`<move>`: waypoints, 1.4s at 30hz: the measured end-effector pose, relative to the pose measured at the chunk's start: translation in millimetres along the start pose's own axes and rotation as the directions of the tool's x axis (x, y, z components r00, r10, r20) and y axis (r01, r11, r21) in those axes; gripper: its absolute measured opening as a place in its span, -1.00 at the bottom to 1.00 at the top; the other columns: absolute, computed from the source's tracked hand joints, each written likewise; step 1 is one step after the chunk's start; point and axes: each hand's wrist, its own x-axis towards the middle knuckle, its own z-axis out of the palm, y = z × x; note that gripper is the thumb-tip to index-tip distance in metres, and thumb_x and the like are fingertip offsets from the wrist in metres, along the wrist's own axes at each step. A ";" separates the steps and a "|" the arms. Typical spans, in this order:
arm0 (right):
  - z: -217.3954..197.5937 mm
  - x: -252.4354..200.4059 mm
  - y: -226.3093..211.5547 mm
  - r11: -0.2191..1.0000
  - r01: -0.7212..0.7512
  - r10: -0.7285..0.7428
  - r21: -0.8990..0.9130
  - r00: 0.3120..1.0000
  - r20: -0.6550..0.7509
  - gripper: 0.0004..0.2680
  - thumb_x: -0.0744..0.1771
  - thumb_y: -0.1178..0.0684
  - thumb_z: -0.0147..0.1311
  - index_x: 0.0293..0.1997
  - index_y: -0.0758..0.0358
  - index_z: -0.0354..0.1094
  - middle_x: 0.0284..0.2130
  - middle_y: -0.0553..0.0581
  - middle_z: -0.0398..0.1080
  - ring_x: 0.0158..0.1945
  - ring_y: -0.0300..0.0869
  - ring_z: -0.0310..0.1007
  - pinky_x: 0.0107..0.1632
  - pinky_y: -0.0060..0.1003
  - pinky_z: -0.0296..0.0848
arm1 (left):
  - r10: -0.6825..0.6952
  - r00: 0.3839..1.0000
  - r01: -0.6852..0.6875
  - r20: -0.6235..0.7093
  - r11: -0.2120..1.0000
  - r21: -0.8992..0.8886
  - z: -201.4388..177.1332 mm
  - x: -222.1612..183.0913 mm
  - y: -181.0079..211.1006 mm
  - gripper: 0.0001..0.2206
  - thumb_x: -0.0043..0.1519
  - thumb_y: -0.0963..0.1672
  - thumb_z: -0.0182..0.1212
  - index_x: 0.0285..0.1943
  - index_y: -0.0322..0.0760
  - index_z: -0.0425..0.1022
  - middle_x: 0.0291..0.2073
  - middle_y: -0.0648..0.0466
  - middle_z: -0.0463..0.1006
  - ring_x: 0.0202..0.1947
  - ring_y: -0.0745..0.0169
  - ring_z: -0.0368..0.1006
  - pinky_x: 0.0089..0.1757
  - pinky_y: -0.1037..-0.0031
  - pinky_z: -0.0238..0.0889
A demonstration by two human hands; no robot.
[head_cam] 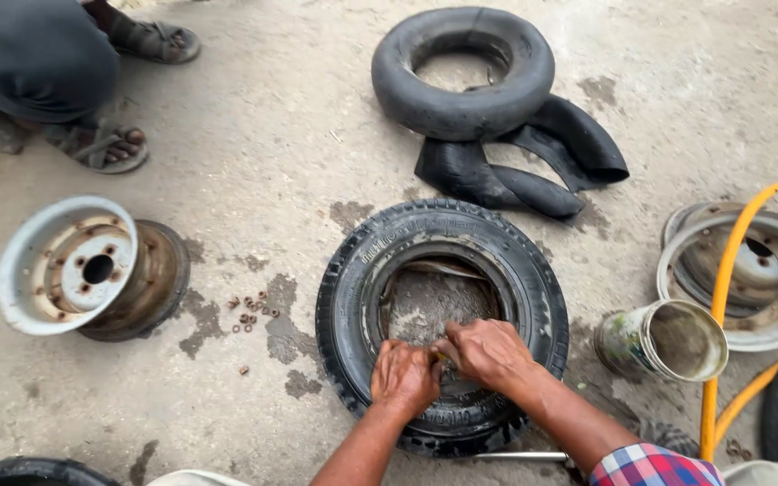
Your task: Reassembling a small tire onto a metal rim including inserting the inner tube and securing bolts.
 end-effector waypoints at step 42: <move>-12.1 3.5 -12.5 0.970 -0.194 0.232 -0.143 0.914 0.332 -0.66 0.42 -0.31 -0.01 -0.07 0.18 0.44 -0.34 0.31 0.61 -0.28 0.03 0.61 -0.19 -0.11 0.48 | -0.038 0.982 0.022 0.184 0.996 0.090 -10.3 -2.2 4.5 -0.80 0.31 -0.01 0.18 -0.18 -0.09 0.66 -0.31 0.05 0.64 -0.12 0.19 0.47 0.21 0.29 0.12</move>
